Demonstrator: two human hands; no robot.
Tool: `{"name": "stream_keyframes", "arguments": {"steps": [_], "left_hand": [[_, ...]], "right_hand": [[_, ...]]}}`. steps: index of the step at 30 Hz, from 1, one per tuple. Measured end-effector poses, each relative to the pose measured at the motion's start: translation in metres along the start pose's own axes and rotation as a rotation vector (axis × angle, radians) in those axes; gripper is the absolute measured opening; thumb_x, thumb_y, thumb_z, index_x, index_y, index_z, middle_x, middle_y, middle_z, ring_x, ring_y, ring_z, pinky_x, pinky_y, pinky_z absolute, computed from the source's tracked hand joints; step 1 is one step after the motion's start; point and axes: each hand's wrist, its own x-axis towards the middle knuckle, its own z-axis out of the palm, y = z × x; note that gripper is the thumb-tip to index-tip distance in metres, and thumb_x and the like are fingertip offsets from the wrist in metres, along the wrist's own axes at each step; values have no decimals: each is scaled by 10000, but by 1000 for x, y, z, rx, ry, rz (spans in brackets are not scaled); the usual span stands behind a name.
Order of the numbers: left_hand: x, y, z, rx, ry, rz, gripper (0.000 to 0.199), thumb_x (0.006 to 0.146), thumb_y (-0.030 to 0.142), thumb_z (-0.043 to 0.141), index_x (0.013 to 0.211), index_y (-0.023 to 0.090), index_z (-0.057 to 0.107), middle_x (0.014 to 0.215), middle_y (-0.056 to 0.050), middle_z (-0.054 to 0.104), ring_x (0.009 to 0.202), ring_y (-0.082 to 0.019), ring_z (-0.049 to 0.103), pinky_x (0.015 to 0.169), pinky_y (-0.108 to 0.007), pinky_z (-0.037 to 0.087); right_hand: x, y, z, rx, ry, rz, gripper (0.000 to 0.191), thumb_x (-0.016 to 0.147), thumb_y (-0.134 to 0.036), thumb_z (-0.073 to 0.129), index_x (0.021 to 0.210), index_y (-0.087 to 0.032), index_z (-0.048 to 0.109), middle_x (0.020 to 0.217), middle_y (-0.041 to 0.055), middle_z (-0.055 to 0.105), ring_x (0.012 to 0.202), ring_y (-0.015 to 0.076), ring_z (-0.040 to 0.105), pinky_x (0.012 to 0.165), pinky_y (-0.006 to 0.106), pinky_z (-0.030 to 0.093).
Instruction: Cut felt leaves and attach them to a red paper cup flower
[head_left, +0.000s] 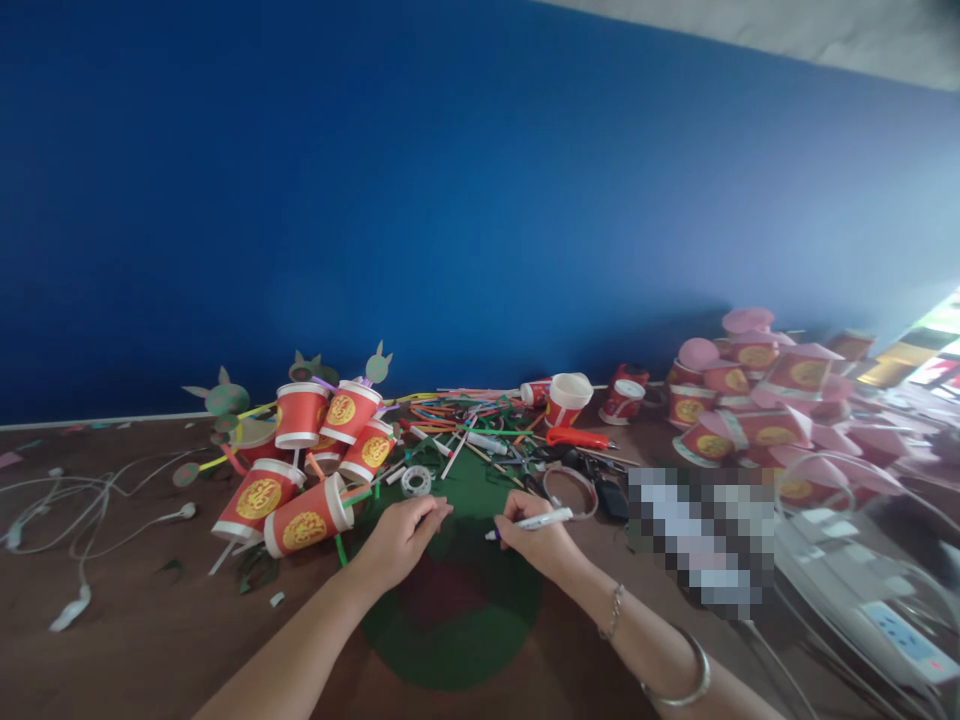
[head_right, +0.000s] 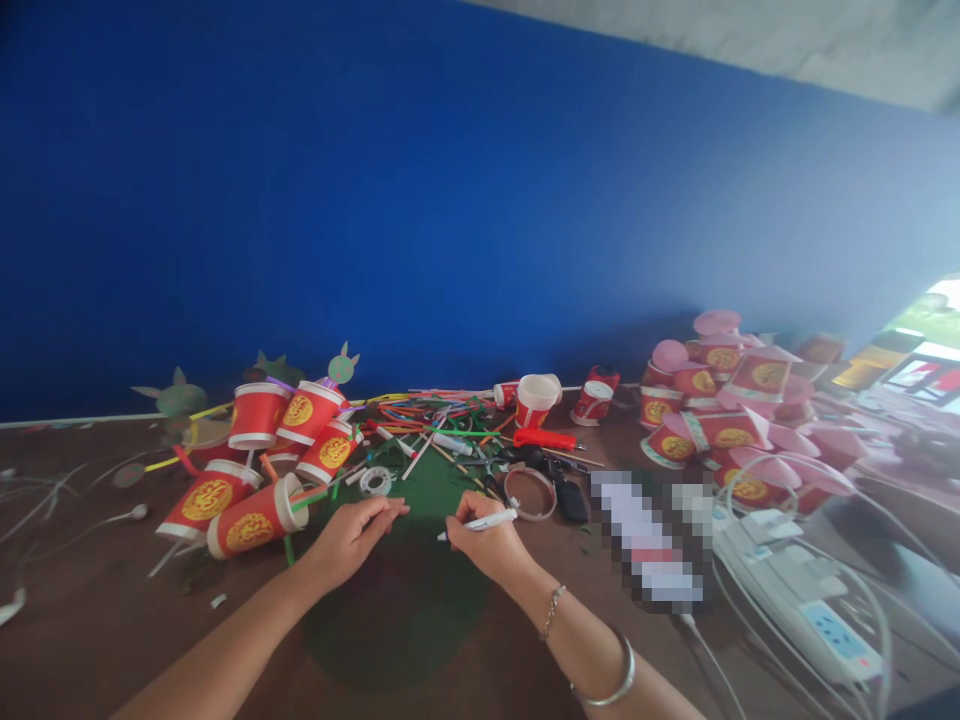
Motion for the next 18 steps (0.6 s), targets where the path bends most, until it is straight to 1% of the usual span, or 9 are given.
{"name": "stream_keyframes", "arguments": {"steps": [4,6,11,16,18], "left_hand": [[0,-1,0,0,-7,9,337,885,407,393,915,214,667,977,-38,704,1011,-207,613,830,-258,454],[0,-3,0,-4,-11,16,323,878,406,412,911,212,668,1013,-44,698,1029,-208,604,858,-272,447],[0,-5,1,-6,-8,22,298,867,396,438,862,209,671,1015,-50,698,1022,-209,607,869,-297,450],[0,-1,0,-19,-6,17,289,870,399,425,866,220,652,1005,-51,698,1031,-208,602,872,-302,452],[-1,0,0,-32,-4,11,277,870,401,422,812,222,626,990,-47,701,1034,-205,601,868,-298,456]], "right_hand": [[-1,-1,0,4,-38,-5,181,683,-211,526,525,-203,438,457,-25,592,430,99,483,428,188,338],[-1,-2,0,2,-47,-8,179,684,-212,528,528,-200,442,458,-26,595,426,96,482,420,185,328],[-2,-3,0,-25,-48,-16,189,686,-212,542,522,-194,451,454,-29,589,412,85,455,401,175,304],[-2,-3,0,-35,-47,-25,193,692,-208,540,522,-193,451,462,-27,582,428,87,456,408,172,311],[-2,-4,1,-35,-37,-17,195,691,-208,539,520,-195,445,460,-28,578,428,88,455,411,174,314]]}}
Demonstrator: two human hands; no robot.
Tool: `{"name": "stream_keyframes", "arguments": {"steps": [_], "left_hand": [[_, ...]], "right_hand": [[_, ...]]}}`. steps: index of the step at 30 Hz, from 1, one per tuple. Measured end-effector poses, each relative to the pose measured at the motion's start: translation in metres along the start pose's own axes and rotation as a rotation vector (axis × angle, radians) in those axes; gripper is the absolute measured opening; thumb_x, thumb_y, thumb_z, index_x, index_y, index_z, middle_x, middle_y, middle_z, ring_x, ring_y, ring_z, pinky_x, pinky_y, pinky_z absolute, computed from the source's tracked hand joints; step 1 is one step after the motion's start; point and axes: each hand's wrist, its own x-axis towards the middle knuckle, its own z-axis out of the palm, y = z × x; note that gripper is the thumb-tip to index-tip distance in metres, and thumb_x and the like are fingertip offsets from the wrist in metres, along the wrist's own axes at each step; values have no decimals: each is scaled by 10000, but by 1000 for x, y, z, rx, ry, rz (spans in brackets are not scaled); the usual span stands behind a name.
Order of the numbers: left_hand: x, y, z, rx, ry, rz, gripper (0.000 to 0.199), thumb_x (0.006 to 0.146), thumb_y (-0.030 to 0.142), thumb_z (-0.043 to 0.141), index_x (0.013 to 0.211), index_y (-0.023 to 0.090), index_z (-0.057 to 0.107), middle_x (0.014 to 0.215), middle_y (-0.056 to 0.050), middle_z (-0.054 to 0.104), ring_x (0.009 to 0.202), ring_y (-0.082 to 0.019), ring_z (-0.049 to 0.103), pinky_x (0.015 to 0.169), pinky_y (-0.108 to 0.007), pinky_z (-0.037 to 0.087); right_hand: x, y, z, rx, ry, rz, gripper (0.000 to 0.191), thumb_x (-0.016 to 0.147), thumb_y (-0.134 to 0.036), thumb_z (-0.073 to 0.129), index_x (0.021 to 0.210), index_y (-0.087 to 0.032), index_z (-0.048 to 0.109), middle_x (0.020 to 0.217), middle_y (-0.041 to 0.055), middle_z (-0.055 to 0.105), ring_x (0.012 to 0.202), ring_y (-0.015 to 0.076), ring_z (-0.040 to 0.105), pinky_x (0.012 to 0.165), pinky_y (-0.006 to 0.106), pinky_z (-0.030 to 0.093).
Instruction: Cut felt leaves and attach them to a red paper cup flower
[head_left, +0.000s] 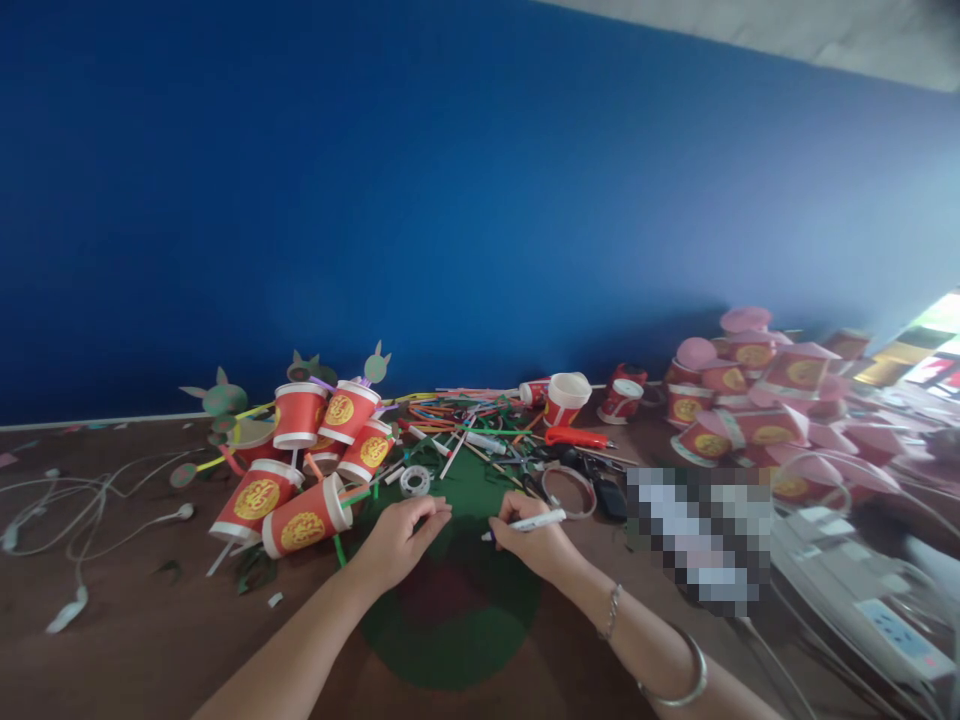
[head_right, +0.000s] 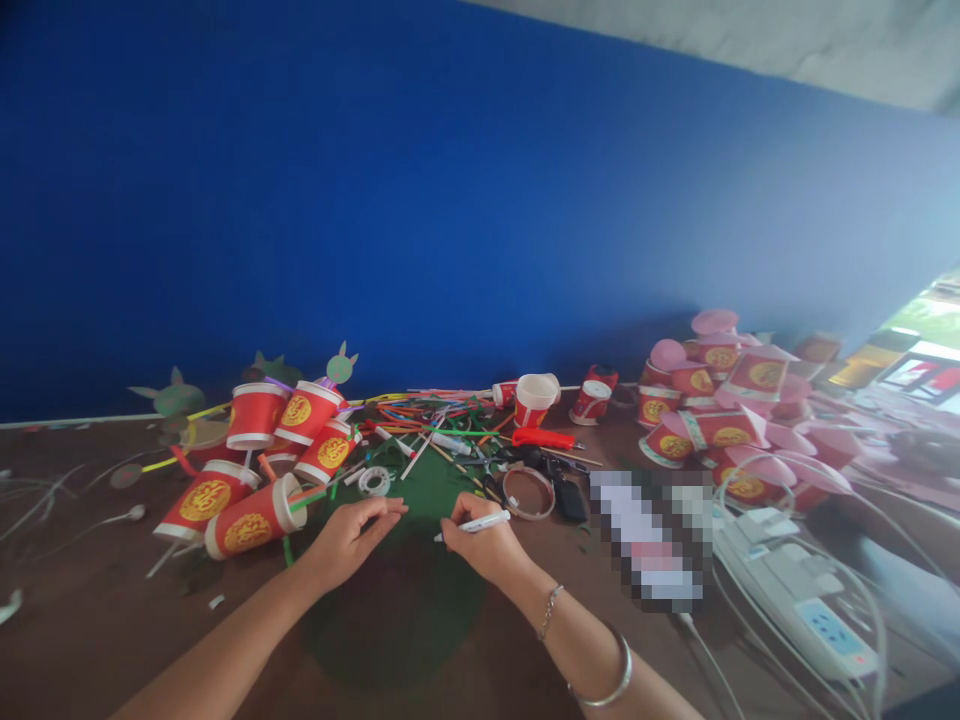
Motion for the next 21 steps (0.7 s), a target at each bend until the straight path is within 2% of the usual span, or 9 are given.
{"name": "stream_keyframes", "arguments": {"steps": [4,8,21], "left_hand": [[-1,2,0,-45,11,-19,253,860,416,431,709,228,507,928,-46,707,1032,-199,604,841,-285,475],[-1,1,1,-76,18,-28,226,858,403,438,710,232,451,907,-48,705,1027,-199,608,835,-278,477],[0,-4,4,-65,36,-18,134,855,339,444,835,221,506,928,-49,688,1001,-200,616,849,-302,469]], "right_hand": [[0,-1,0,-11,21,7,199,688,-213,537,515,-197,439,466,-29,573,448,95,468,425,179,322],[0,-1,-1,-26,30,8,195,685,-211,529,513,-200,438,463,-31,567,444,98,465,426,185,320],[1,4,1,-22,18,6,190,652,-176,518,493,-202,417,433,-40,545,421,91,438,415,181,309]]}}
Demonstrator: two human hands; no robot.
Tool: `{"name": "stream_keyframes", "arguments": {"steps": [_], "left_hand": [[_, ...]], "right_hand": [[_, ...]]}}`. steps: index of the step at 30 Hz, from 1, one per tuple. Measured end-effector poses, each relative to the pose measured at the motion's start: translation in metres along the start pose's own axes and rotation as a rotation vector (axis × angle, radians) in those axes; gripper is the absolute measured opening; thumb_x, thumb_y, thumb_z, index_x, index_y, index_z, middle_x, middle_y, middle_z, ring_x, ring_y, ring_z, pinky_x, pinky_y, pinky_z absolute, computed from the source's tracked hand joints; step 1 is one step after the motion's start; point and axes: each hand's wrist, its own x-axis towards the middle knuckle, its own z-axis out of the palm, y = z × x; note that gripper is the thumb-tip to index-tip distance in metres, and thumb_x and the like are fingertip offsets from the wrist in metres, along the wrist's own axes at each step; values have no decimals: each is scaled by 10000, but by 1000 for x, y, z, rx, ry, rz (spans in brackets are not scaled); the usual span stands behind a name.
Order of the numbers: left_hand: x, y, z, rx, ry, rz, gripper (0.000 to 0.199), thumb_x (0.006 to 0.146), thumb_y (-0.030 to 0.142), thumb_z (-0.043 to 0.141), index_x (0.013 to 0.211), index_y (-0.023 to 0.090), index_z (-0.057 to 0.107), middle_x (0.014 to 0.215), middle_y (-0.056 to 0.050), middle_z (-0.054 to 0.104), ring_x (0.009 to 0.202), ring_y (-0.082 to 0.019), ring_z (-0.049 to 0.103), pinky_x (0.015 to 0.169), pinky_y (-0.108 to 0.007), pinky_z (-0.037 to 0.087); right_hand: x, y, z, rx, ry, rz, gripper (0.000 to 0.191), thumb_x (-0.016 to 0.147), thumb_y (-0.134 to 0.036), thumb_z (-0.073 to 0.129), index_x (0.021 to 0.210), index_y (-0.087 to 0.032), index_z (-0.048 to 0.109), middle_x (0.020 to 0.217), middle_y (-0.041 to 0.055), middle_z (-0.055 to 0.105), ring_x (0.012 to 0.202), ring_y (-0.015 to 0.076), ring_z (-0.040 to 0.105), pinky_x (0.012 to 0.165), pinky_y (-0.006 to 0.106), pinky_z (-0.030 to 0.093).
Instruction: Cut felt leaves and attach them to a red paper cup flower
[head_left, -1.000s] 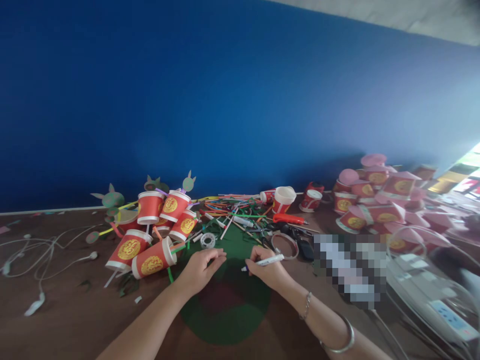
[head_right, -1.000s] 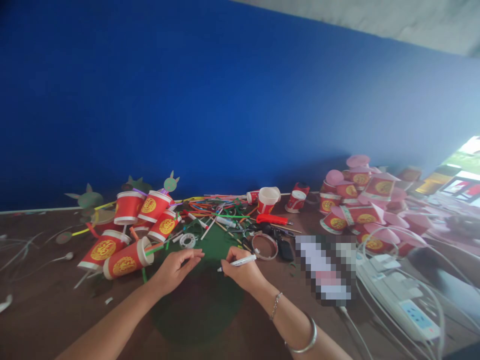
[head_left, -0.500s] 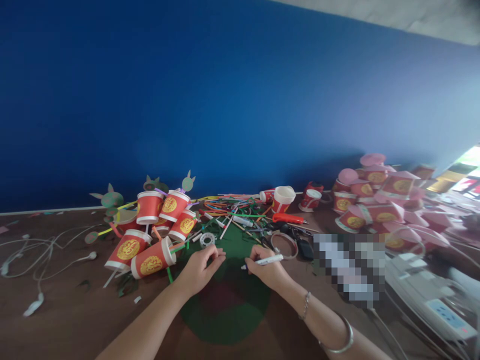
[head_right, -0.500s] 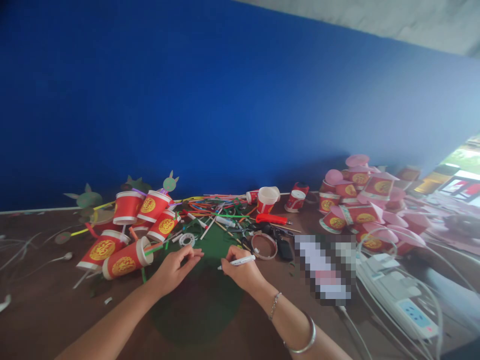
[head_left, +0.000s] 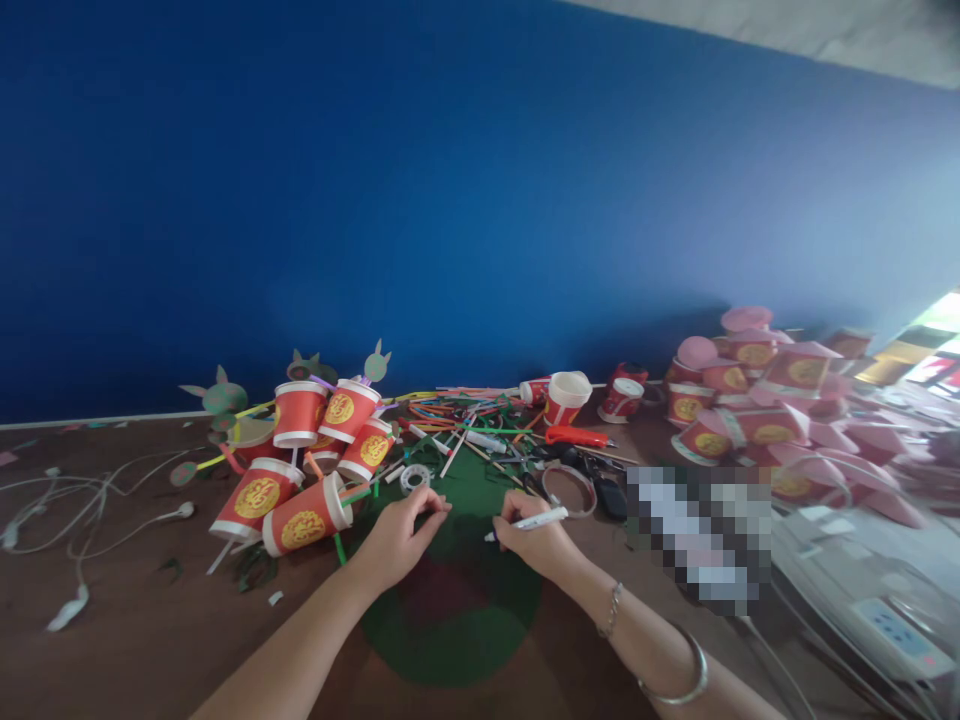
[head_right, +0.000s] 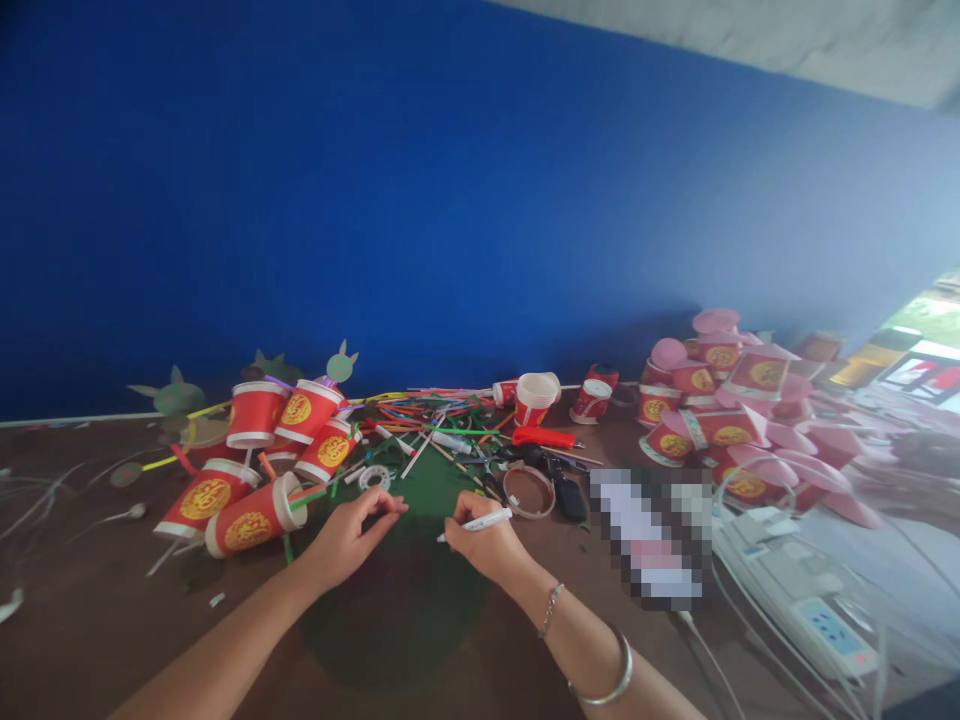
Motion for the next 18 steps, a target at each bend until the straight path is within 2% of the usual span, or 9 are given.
{"name": "stream_keyframes", "arguments": {"steps": [10,16,18], "left_hand": [[0,4,-1,1,-4,-10,164,864,348,435,835,219,531,918,-37,698,947,-182,634,825,-263,465],[0,5,-2,26,-15,-20,221,877,384,402,843,225,553,931,-36,702,974,-187,624,833,-263,453],[1,5,-3,30,-15,-10,222,878,381,402,851,225,559,937,-34,702,972,-185,624,830,-260,452]], "right_hand": [[-2,-5,-1,24,-42,11,187,652,-177,520,491,-201,429,432,-27,564,396,90,437,394,185,293],[-2,-6,-3,255,-52,61,208,762,-305,492,594,-203,422,432,-30,568,374,82,430,393,178,304],[-2,-7,-4,273,-55,78,176,752,-297,505,627,-202,426,442,-39,559,386,84,441,400,177,314]]}}
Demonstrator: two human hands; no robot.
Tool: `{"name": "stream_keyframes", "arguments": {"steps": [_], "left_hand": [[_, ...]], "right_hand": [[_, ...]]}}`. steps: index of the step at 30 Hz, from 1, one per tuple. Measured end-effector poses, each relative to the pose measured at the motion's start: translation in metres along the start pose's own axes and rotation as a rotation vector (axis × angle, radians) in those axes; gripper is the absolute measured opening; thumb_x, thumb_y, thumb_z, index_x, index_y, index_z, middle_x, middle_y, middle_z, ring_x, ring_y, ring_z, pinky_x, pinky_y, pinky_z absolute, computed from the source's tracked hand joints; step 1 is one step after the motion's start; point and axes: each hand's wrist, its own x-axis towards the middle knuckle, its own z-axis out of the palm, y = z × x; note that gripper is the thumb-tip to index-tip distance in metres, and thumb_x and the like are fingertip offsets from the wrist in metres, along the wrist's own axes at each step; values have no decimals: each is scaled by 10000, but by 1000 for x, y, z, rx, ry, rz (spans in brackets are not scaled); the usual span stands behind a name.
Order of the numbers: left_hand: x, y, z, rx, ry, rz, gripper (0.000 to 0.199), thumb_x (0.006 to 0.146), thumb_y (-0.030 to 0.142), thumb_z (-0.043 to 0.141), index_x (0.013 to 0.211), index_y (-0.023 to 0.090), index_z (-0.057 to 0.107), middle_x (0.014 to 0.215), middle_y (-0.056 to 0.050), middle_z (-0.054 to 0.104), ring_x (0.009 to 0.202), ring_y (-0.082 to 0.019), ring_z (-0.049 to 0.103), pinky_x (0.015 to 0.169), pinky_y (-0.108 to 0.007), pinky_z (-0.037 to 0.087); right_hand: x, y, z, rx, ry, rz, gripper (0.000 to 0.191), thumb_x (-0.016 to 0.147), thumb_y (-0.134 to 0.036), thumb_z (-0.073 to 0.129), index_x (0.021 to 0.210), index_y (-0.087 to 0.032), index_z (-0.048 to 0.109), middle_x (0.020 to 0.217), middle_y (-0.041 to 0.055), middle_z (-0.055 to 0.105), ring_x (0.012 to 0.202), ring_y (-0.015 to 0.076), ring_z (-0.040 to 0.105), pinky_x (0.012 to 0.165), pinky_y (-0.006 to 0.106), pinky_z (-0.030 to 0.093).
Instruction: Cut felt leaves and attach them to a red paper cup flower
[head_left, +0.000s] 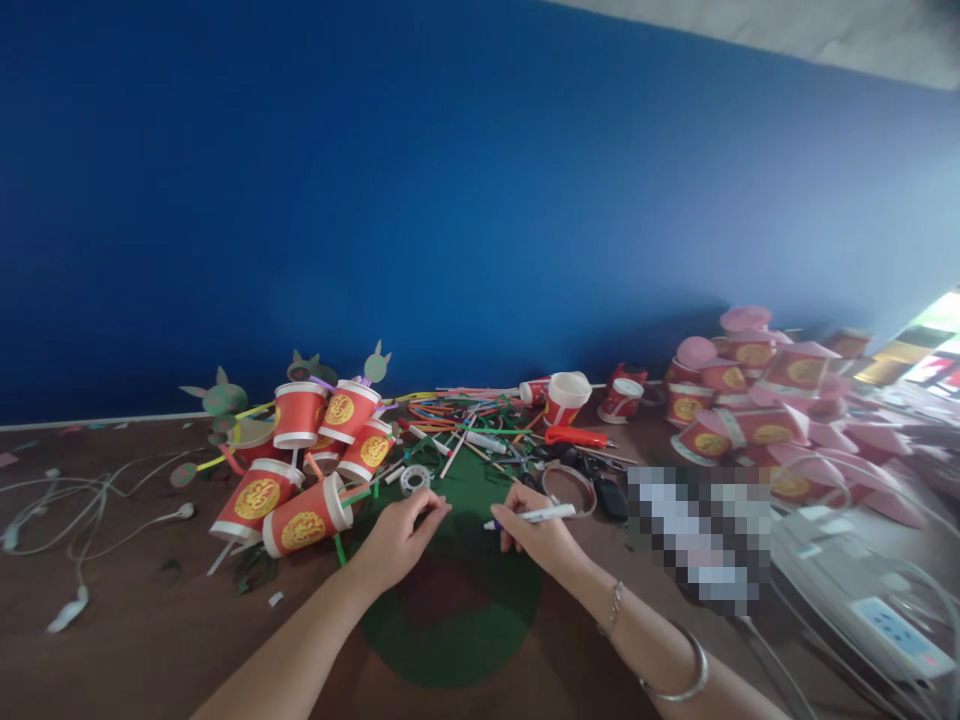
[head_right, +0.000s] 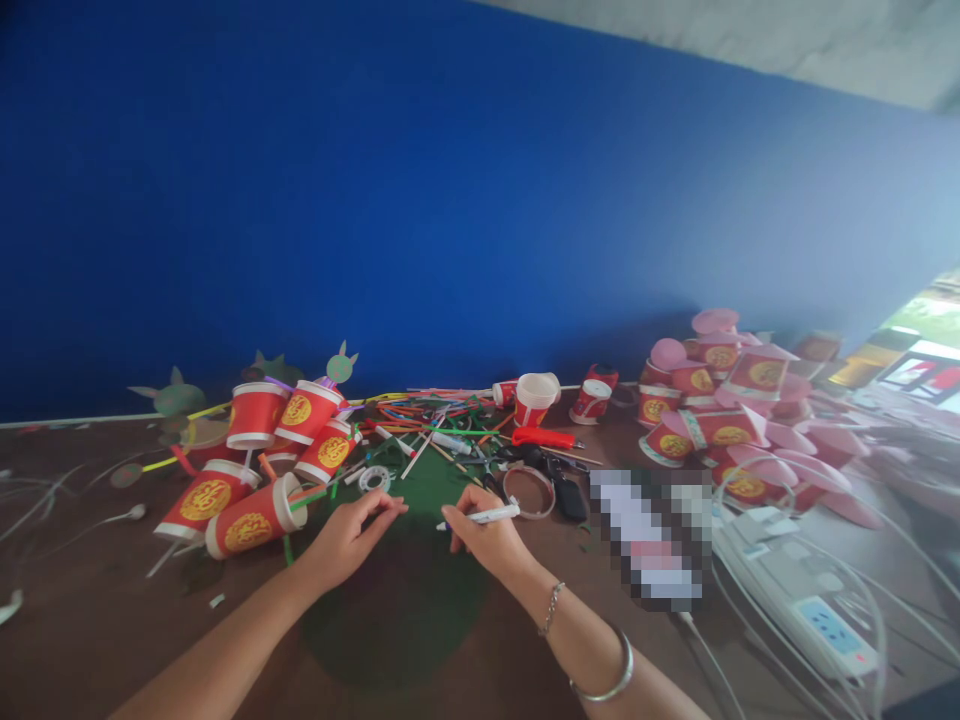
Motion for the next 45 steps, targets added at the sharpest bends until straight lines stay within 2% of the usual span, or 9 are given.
{"name": "stream_keyframes", "arguments": {"steps": [5,9,19,32,45], "left_hand": [[0,0,0,1,-11,9,223,877,374,402,869,219,562,938,-31,698,960,-184,625,829,-265,450],[0,-1,0,-9,-6,0,221,874,383,404,854,218,550,923,-39,696,960,-192,623,840,-280,450],[-1,-7,3,-14,2,34,158,857,335,454,888,219,556,939,-36,684,1003,-190,610,846,-278,458],[0,-8,3,-3,1,46,141,857,316,456,892,221,555,939,-35,685,1010,-187,607,850,-285,460],[-1,-11,4,-9,8,47,67,836,265,479,848,224,530,937,-31,691,1009,-184,610,853,-293,468]], "right_hand": [[0,2,-1,-120,32,-87,115,651,-164,545,585,-187,453,499,-51,490,476,83,428,432,174,302],[0,6,-1,-167,-1,-122,155,691,-171,498,545,-185,451,481,-41,469,480,90,408,452,189,303],[-2,1,0,-220,-34,-94,152,701,-182,510,557,-187,461,493,-32,492,486,100,430,455,195,304],[-1,5,1,-258,-5,-149,152,697,-186,524,560,-182,458,517,-37,479,503,94,412,459,190,292],[0,7,0,-278,4,-143,146,689,-183,513,560,-184,446,519,-37,474,507,97,417,466,192,298]]}}
